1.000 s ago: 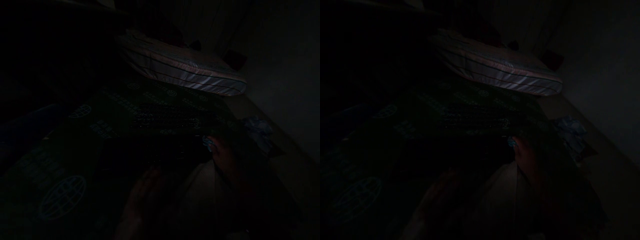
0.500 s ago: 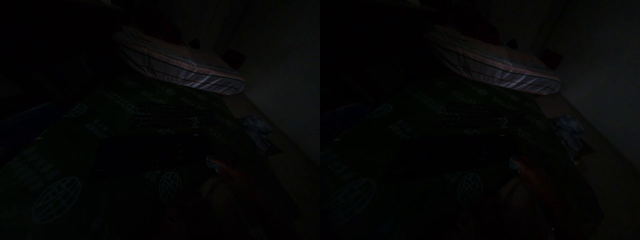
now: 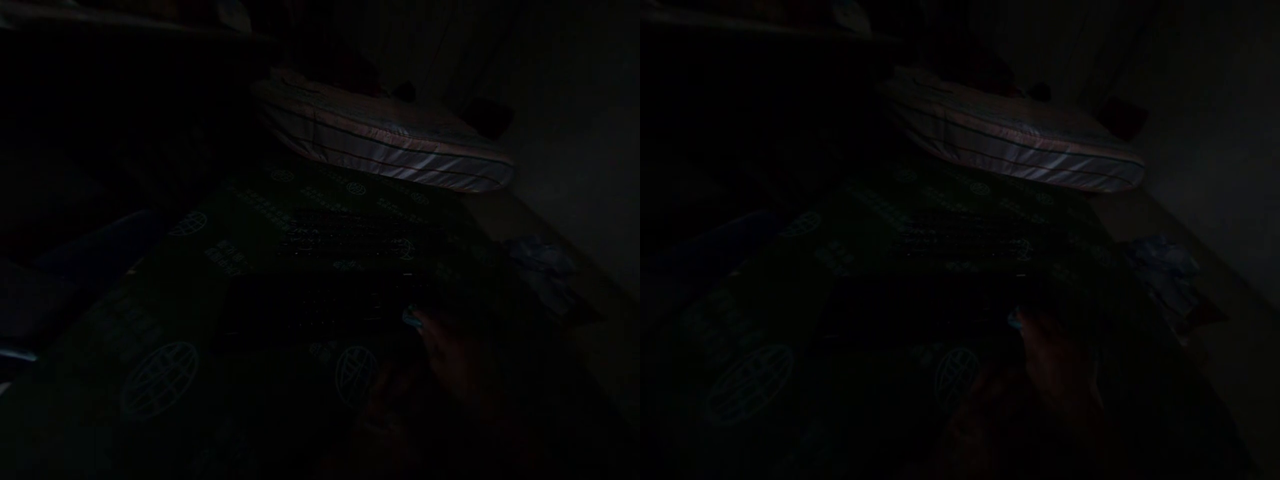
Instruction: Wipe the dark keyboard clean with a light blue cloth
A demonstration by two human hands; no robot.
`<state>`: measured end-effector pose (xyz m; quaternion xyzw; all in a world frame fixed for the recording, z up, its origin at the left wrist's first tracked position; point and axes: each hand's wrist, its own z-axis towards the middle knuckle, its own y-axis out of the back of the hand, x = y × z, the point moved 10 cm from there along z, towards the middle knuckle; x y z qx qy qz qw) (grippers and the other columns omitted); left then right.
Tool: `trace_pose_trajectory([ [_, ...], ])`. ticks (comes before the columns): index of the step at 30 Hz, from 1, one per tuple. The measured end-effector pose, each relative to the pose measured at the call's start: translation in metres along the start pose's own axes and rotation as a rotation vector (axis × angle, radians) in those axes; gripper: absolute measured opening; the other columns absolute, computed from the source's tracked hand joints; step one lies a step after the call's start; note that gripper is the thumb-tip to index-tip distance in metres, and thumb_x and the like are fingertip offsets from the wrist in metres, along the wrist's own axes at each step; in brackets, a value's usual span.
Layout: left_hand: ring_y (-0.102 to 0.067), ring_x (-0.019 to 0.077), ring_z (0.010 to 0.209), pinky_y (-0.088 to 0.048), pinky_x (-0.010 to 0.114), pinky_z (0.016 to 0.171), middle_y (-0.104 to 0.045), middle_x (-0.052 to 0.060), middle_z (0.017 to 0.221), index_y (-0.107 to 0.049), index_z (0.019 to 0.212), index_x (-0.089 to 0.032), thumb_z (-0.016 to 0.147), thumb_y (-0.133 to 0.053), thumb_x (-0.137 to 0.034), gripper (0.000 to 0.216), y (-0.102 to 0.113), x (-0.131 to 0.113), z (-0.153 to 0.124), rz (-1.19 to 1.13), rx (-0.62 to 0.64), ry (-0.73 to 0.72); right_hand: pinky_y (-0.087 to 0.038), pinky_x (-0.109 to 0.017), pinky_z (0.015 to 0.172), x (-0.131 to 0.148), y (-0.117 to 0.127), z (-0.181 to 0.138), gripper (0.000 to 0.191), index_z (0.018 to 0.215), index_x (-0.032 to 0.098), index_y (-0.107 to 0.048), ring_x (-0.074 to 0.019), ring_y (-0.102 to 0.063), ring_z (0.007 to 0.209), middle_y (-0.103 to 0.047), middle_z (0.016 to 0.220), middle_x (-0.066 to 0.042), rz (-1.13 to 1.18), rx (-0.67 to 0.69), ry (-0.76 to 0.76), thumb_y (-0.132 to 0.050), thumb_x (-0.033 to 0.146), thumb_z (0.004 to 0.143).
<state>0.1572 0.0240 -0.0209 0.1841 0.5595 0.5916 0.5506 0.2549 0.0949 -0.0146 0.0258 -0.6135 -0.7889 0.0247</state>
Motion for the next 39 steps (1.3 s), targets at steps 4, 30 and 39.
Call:
trace_pose_trajectory([
  [4,-0.045,0.025,0.129,-0.042,0.045,0.105,-0.051,0.004,0.139,-0.056,0.124,-0.035,0.09,-0.049,-0.047,0.037,0.035,0.046,-0.036,0.102,-0.092,0.171,-0.05,-0.037,0.064,-0.044,-0.015,-0.002,0.038,0.118,0.014,-0.063,-0.0263,-0.065,0.078,-0.069,0.095,-0.015,-0.129,0.051,-0.159,-0.043,0.016,0.085],
  [30,-0.055,0.0285,0.123,-0.05,0.044,0.098,-0.064,0.013,0.125,-0.058,0.125,-0.016,0.093,-0.034,-0.049,0.051,0.139,0.183,-0.204,0.437,-0.219,0.705,-0.045,-0.042,0.081,0.096,-0.002,0.059,0.03,0.113,0.009,-0.059,-0.0289,-0.059,0.093,-0.066,0.098,-0.016,0.002,-0.106,0.034,-0.047,0.009,0.086],
  [39,-0.056,0.0283,0.12,-0.051,0.044,0.095,-0.064,0.014,0.124,-0.059,0.125,-0.016,0.095,-0.028,-0.048,0.054,0.137,0.182,-0.204,0.473,-0.252,0.713,-0.044,-0.036,0.091,0.213,0.02,0.023,0.038,0.112,0.02,-0.06,-0.0234,-0.054,0.108,-0.065,0.114,-0.008,0.271,-0.176,0.469,-0.041,0.004,0.083],
])
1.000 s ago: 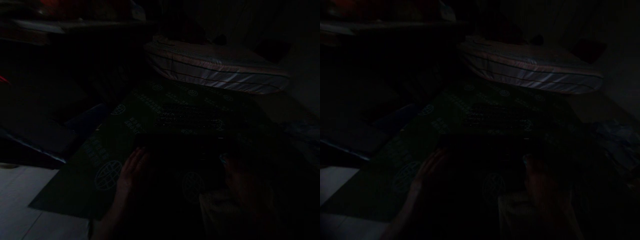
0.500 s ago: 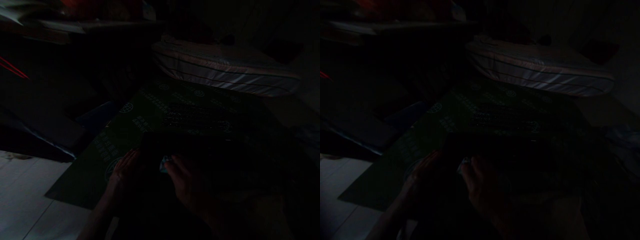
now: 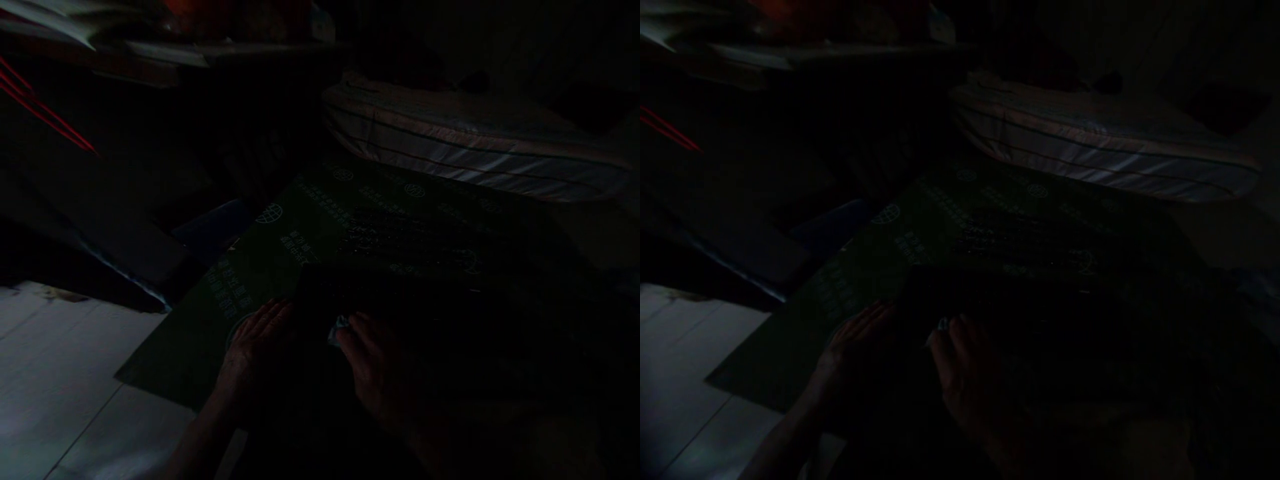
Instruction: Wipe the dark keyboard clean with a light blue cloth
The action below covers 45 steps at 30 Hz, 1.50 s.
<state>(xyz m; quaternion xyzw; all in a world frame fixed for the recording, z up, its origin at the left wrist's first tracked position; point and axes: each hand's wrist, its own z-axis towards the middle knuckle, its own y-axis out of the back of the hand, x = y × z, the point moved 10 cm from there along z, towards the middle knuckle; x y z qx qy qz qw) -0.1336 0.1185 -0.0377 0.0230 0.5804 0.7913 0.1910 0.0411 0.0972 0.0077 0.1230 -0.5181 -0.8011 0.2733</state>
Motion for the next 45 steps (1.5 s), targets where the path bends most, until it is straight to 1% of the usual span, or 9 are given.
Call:
trace_pose_trajectory([
  [6,-0.055,0.0285,0.122,-0.05,0.046,0.097,-0.063,0.013,0.126,-0.058,0.128,-0.019,0.095,-0.032,-0.047,0.05,-0.003,0.002,-0.004,-0.006,0.009,0.027,-0.043,-0.04,0.081,-0.08,-0.003,0.014,0.026,0.104,0.014,-0.063,-0.0263,-0.058,0.089,-0.066,0.093,-0.012,-0.216,0.104,-0.299,-0.046,0.007,0.086],
  [8,-0.055,0.0289,0.122,-0.05,0.046,0.097,-0.063,0.013,0.126,-0.057,0.128,-0.019,0.094,-0.034,-0.046,0.049,-0.003,0.001,-0.004,-0.007,0.012,0.026,-0.043,-0.041,0.079,-0.064,-0.013,0.017,0.029,0.103,0.015,-0.064,-0.0261,-0.058,0.084,-0.066,0.091,-0.012,-0.224,0.142,-0.269,-0.046,0.004,0.083],
  [13,-0.054,0.0277,0.123,-0.05,0.043,0.097,-0.064,0.014,0.125,-0.055,0.129,-0.015,0.095,-0.034,-0.04,0.047,0.004,-0.008,-0.003,-0.012,-0.003,-0.013,-0.041,-0.038,0.087,0.034,-0.022,0.028,0.028,0.105,0.018,-0.061,-0.0249,-0.054,0.1,-0.064,0.106,-0.011,0.073,0.113,0.083,-0.045,0.007,0.086],
  [20,-0.055,0.0285,0.122,-0.051,0.045,0.095,-0.064,0.012,0.125,-0.054,0.13,-0.017,0.094,-0.041,-0.039,0.045,0.004,-0.01,-0.005,-0.004,-0.001,0.001,-0.04,-0.04,0.082,-0.021,-0.034,0.063,0.027,0.107,0.014,-0.061,-0.0259,-0.055,0.09,-0.064,0.097,-0.013,-0.076,0.177,-0.131,-0.042,0.008,0.09],
  [26,-0.055,0.0265,0.122,-0.051,0.043,0.095,-0.062,0.014,0.127,-0.047,0.134,-0.013,0.093,-0.041,-0.028,0.045,0.006,-0.01,-0.008,-0.028,-0.048,-0.016,-0.04,-0.04,0.091,0.062,-0.041,0.046,0.027,0.107,0.017,-0.061,-0.0264,-0.053,0.102,-0.063,0.108,-0.011,0.172,0.151,0.216,-0.044,0.009,0.088],
  [32,-0.058,0.0273,0.116,-0.054,0.043,0.091,-0.066,0.015,0.118,-0.056,0.122,-0.013,0.091,-0.05,-0.029,0.036,0.021,-0.019,-0.016,-0.034,-0.186,-0.007,-0.044,-0.036,0.086,0.018,-0.034,0.086,0.032,0.12,0.013,-0.055,-0.0227,-0.055,0.096,-0.064,0.106,-0.011,0.297,0.18,0.099,-0.042,0.009,0.091],
  [34,-0.06,0.026,0.112,-0.055,0.04,0.089,-0.068,0.014,0.112,-0.061,0.113,-0.014,0.091,-0.049,-0.026,0.027,0.032,-0.03,-0.021,-0.039,-0.271,0.006,-0.044,-0.034,0.088,0.014,-0.036,0.102,0.033,0.116,0.013,-0.057,-0.0223,-0.053,0.102,-0.062,0.11,-0.012,0.31,0.22,0.166,-0.04,0.005,0.089],
  [41,-0.063,0.021,0.098,-0.053,0.035,0.085,-0.072,0.009,0.097,-0.066,0.101,-0.015,0.095,-0.041,-0.022,0.027,0.028,-0.059,-0.032,-0.022,-0.349,-0.045,-0.042,-0.036,0.084,0.086,-0.054,0.097,0.018,0.088,0.015,-0.064,-0.0234,-0.051,0.098,-0.062,0.096,-0.008,0.231,0.555,0.649,-0.048,0.008,0.085],
  [45,-0.062,0.0228,0.103,-0.051,0.038,0.088,-0.072,0.008,0.102,-0.066,0.105,-0.016,0.095,-0.039,-0.023,0.03,0.017,-0.056,-0.037,0.015,-0.286,-0.065,-0.04,-0.04,0.088,0.1,-0.062,0.096,0.022,0.087,0.015,-0.066,-0.0244,-0.053,0.094,-0.062,0.092,-0.009,0.131,0.649,0.698,-0.044,0.013,0.09],
])
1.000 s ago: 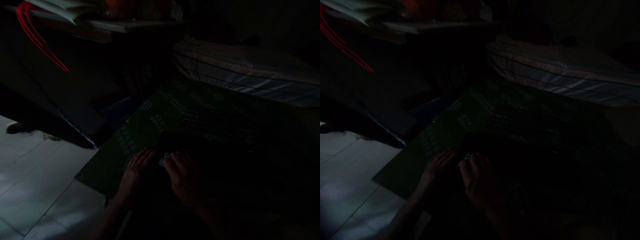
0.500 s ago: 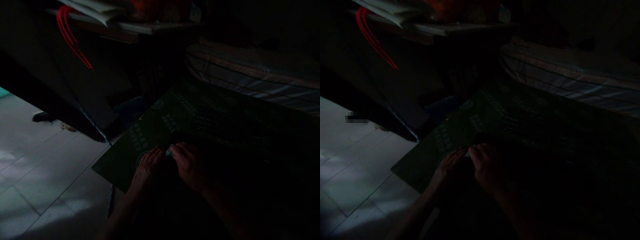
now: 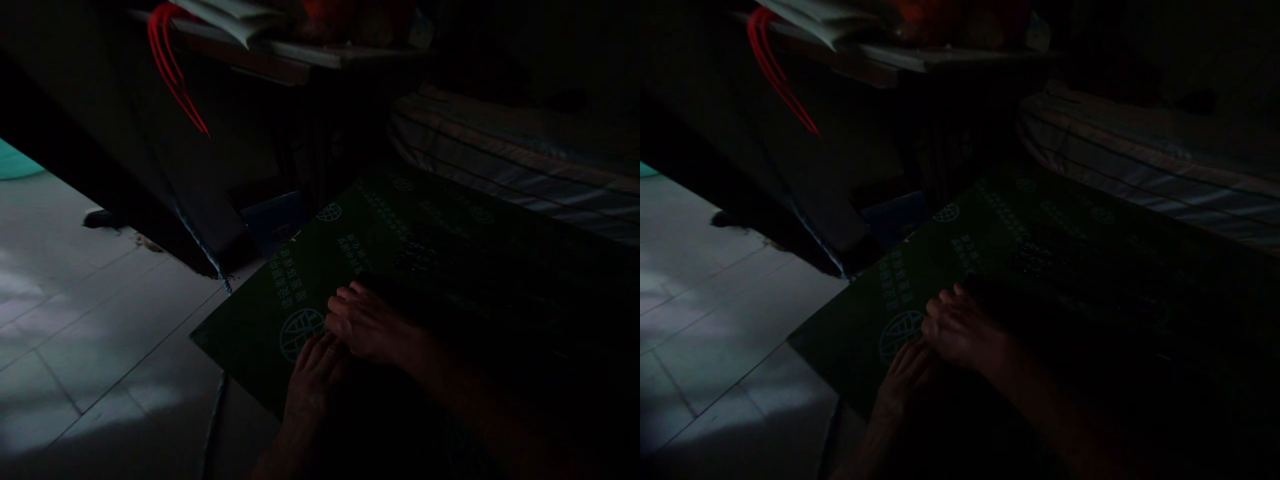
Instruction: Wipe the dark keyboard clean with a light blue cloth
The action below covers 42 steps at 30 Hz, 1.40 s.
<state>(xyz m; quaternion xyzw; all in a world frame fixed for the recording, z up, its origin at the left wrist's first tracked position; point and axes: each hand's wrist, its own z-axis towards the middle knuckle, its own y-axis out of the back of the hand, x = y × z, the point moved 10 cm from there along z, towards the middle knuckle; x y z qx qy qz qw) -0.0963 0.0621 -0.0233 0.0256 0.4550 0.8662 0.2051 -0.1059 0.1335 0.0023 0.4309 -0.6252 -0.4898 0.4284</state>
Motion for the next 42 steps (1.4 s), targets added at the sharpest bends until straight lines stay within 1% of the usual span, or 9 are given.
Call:
trace_pose_trajectory([
  [7,-0.058,0.0232,0.114,-0.049,0.04,0.094,-0.068,0.01,0.116,-0.062,0.116,-0.016,0.094,-0.038,-0.019,0.033,-0.002,0.001,0.001,-0.043,0.112,0.087,-0.037,-0.043,0.094,-0.037,0.002,0.01,0.028,0.09,0.016,-0.068,-0.0257,-0.053,0.104,-0.062,0.099,-0.01,-0.052,0.061,-0.138,-0.04,0.011,0.09],
  [13,-0.06,0.023,0.11,-0.051,0.038,0.087,-0.07,0.009,0.112,-0.063,0.114,-0.016,0.094,-0.04,-0.02,0.031,-0.001,-0.002,0.001,-0.007,0.066,0.029,-0.042,-0.036,0.08,-0.076,0.005,0.014,0.029,0.095,0.015,-0.067,-0.0262,-0.057,0.1,-0.062,0.102,-0.013,-0.068,0.059,-0.311,-0.04,0.011,0.087],
  [17,-0.062,0.0207,0.105,-0.051,0.035,0.086,-0.071,0.008,0.106,-0.064,0.109,-0.016,0.094,-0.04,-0.02,0.028,0.006,-0.001,0.01,-0.014,0.032,0.043,-0.039,-0.028,0.067,-0.091,0.003,0.01,0.026,0.096,0.016,-0.065,-0.0195,-0.06,0.086,-0.062,0.097,-0.01,0.016,0.031,-0.381,-0.045,0.009,0.082],
  [21,-0.064,0.0179,0.09,-0.051,0.033,0.082,-0.072,0.007,0.097,-0.065,0.1,-0.018,0.093,-0.045,-0.022,0.021,0.009,0.007,0.021,-0.03,-0.069,0.09,-0.035,-0.026,0.06,-0.099,0.001,0.007,0.026,0.092,0.018,-0.066,-0.0155,-0.058,0.074,-0.061,0.089,-0.007,0.103,-0.026,-0.41,-0.045,0.007,0.081],
  [23,-0.062,0.0229,0.1,-0.051,0.04,0.085,-0.069,0.012,0.11,-0.063,0.109,-0.017,0.094,-0.044,-0.031,0.028,-0.001,0.018,0.024,0.008,-0.053,0.143,-0.036,-0.025,0.06,-0.102,0.002,0.007,0.027,0.092,0.018,-0.066,-0.0152,-0.057,0.073,-0.061,0.088,-0.007,0.142,-0.063,-0.416,-0.044,0.007,0.082],
  [25,-0.057,0.029,0.114,-0.049,0.047,0.091,-0.061,0.017,0.126,-0.058,0.12,-0.016,0.093,-0.043,-0.042,0.04,-0.017,0.027,0.024,0.042,0.035,0.168,-0.038,-0.025,0.062,-0.105,0.002,0.007,0.028,0.094,0.018,-0.067,-0.0153,-0.057,0.075,-0.062,0.09,-0.007,0.19,-0.094,-0.426,-0.044,0.008,0.082],
  [29,-0.051,0.0298,0.125,-0.045,0.05,0.099,-0.053,0.018,0.136,-0.05,0.132,-0.016,0.091,-0.047,-0.046,0.052,-0.042,0.033,0.022,0.033,0.215,0.129,-0.042,-0.024,0.065,-0.112,0.001,0.008,0.03,0.098,0.018,-0.068,-0.0152,-0.058,0.075,-0.064,0.092,-0.007,0.274,-0.138,-0.455,-0.045,0.009,0.08],
  [34,-0.059,0.0295,0.117,-0.047,0.052,0.095,-0.057,0.019,0.132,-0.051,0.131,-0.014,0.093,-0.039,-0.051,0.054,-0.035,0.031,0.025,0.095,0.187,0.093,-0.044,-0.024,0.073,-0.118,0.001,0.002,0.032,0.103,0.016,-0.067,-0.0176,-0.062,0.085,-0.068,0.099,-0.009,0.304,-0.174,-0.49,-0.046,0.01,0.08],
  [42,-0.057,0.029,0.12,-0.046,0.053,0.096,-0.053,0.018,0.136,-0.05,0.132,-0.014,0.092,-0.044,-0.047,0.052,-0.033,0.032,0.028,0.053,0.219,0.099,-0.046,-0.025,0.078,-0.133,-0.007,-0.025,0.029,0.1,0.017,-0.069,-0.0195,-0.065,0.093,-0.07,0.106,-0.01,0.353,-0.181,-0.605,-0.049,0.011,0.08],
])
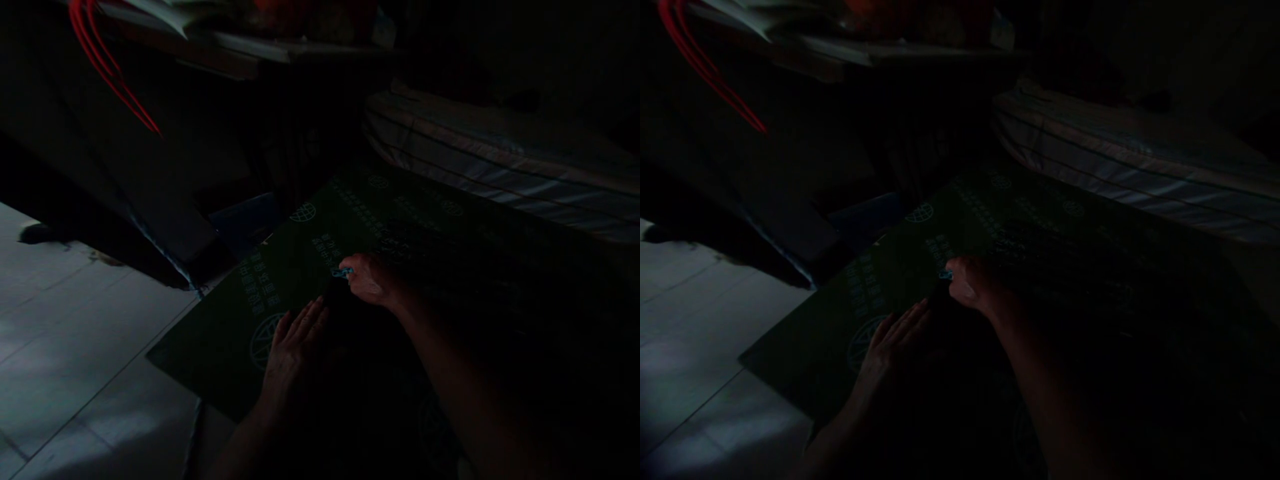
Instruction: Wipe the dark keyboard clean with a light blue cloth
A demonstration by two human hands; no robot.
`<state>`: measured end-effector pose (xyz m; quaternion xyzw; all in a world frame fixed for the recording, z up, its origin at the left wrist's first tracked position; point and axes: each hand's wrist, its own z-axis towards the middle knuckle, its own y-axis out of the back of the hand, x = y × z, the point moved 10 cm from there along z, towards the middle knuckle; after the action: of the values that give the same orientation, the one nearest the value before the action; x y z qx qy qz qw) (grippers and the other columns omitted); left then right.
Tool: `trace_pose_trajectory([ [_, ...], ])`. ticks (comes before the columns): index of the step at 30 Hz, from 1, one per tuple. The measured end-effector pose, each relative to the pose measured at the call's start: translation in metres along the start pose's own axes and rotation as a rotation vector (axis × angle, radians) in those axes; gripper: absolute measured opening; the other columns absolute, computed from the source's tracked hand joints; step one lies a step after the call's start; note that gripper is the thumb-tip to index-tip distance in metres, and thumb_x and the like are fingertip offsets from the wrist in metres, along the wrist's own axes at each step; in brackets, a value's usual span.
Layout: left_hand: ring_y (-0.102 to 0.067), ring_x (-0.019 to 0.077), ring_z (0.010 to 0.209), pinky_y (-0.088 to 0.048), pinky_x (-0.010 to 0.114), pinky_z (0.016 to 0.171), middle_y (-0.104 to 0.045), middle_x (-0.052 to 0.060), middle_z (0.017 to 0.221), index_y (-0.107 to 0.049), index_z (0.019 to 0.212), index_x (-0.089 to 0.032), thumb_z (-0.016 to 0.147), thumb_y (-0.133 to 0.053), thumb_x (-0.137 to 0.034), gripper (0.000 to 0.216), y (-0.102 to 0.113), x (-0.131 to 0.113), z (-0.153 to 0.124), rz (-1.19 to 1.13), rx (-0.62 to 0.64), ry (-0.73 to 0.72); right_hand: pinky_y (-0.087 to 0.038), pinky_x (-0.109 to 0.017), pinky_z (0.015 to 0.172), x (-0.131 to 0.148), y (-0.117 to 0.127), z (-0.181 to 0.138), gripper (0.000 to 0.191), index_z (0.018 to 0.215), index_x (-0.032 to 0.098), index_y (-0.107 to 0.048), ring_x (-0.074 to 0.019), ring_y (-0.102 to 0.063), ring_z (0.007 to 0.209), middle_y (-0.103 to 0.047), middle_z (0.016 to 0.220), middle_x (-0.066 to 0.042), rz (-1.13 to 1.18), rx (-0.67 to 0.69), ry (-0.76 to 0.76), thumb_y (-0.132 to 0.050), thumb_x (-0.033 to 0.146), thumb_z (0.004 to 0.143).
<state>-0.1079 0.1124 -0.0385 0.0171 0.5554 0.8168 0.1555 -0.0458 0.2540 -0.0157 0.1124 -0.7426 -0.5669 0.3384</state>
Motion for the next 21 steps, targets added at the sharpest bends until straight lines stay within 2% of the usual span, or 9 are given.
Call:
trace_pose_trajectory([
  [7,-0.056,0.0292,0.12,-0.045,0.053,0.098,-0.053,0.016,0.136,-0.048,0.135,-0.016,0.092,-0.043,-0.048,0.054,-0.006,0.003,-0.001,-0.011,-0.003,0.011,-0.044,-0.023,0.078,-0.021,0.005,-0.02,0.028,0.097,0.02,-0.07,-0.0181,-0.064,0.094,-0.07,0.105,-0.007,0.01,-0.011,-0.039,-0.049,0.011,0.082],
  [12,-0.058,0.0304,0.118,-0.046,0.053,0.097,-0.053,0.016,0.137,-0.047,0.137,-0.019,0.092,-0.043,-0.049,0.054,-0.004,0.008,-0.003,0.0,-0.055,0.023,-0.043,-0.022,0.074,-0.035,0.008,-0.037,0.029,0.1,0.02,-0.069,-0.016,-0.062,0.088,-0.07,0.101,-0.006,-0.016,-0.006,-0.066,-0.048,0.01,0.083],
  [14,-0.058,0.0304,0.118,-0.046,0.052,0.097,-0.052,0.016,0.138,-0.045,0.138,-0.019,0.091,-0.044,-0.049,0.056,-0.009,0.008,-0.002,0.003,0.001,-0.003,-0.042,-0.022,0.072,-0.041,0.009,-0.044,0.03,0.099,0.02,-0.069,-0.0148,-0.061,0.085,-0.069,0.099,-0.006,-0.01,-0.009,-0.073,-0.047,0.009,0.082],
  [18,-0.06,0.0325,0.115,-0.048,0.054,0.094,-0.053,0.017,0.136,-0.048,0.136,-0.016,0.091,-0.039,-0.054,0.059,-0.005,0.012,-0.001,0.035,-0.021,-0.031,-0.04,-0.022,0.066,-0.055,0.014,-0.059,0.03,0.101,0.02,-0.069,-0.0138,-0.06,0.078,-0.067,0.094,-0.004,-0.006,-0.027,-0.1,-0.047,0.009,0.082],
  [21,-0.059,0.0322,0.116,-0.048,0.052,0.095,-0.051,0.015,0.138,-0.045,0.138,-0.02,0.09,-0.04,-0.056,0.06,-0.008,0.016,-0.002,0.024,-0.028,-0.048,-0.039,-0.023,0.065,-0.064,0.017,-0.071,0.032,0.101,0.02,-0.068,-0.0134,-0.059,0.076,-0.065,0.091,-0.004,-0.054,-0.041,-0.124,-0.047,0.007,0.081],
])
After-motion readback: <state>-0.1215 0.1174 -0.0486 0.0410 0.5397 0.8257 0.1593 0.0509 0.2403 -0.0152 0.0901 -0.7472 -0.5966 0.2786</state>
